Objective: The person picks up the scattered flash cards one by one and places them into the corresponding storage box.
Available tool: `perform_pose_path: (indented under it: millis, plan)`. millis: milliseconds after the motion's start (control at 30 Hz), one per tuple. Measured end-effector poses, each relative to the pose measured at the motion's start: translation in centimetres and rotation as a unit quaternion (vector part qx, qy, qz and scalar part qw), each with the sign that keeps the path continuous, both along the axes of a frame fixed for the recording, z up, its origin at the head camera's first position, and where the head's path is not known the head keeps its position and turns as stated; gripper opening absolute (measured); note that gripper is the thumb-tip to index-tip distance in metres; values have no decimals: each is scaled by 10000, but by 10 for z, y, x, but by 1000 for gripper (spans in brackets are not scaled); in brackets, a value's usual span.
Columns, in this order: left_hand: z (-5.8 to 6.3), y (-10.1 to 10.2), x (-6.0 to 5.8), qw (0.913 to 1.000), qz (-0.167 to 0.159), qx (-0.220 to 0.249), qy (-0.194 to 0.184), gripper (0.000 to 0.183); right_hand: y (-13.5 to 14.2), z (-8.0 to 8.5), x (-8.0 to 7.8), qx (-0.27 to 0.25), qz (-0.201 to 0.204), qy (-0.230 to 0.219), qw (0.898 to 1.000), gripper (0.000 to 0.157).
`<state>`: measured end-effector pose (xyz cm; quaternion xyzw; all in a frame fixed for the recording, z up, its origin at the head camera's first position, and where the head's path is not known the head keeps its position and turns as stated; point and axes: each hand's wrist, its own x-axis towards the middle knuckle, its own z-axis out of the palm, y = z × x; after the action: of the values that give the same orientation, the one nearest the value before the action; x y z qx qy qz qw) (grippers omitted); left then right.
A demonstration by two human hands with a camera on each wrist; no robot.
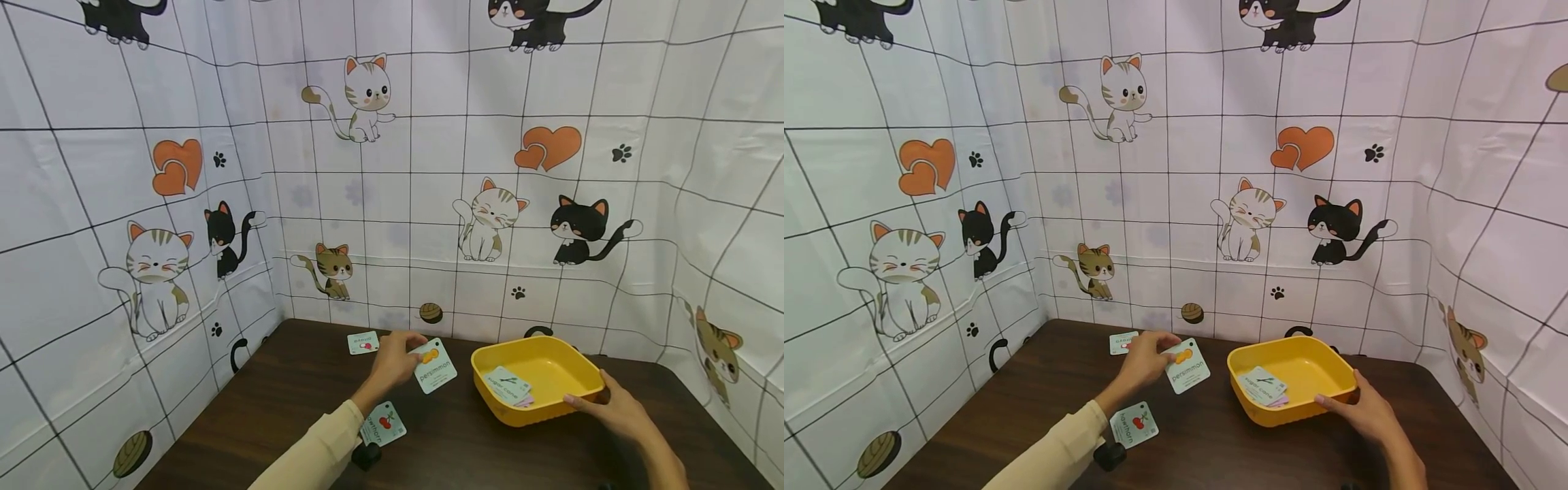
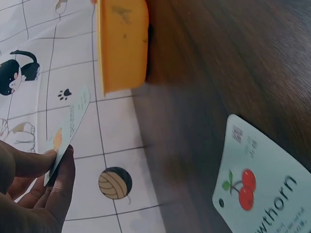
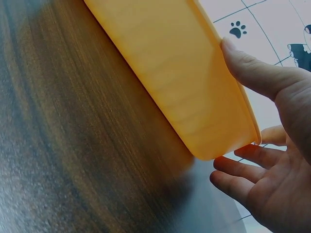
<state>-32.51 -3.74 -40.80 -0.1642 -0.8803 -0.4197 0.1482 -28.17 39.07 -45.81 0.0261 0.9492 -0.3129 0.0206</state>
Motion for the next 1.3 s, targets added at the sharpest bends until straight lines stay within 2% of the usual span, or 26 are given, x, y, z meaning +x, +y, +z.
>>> perform_pose_path:
  millis: [233,667,900,1300]
  plan:
    - [2,18,-4,9999,7,76,72,24,0,3,0,-7,-35,-58,10000,120]
    - [13,55,-4,9995,-243,190,-53,26,1,2,1,-17,-101,-131,9999,122]
    - [15,73,-4,9992,-264,271,-91,26,-1,1,0,-14,-214,-234,9995,126]
    - [16,100,-5,9988,-210,341,-287,24,-2,2,1,-17,-186,-189,9996,125]
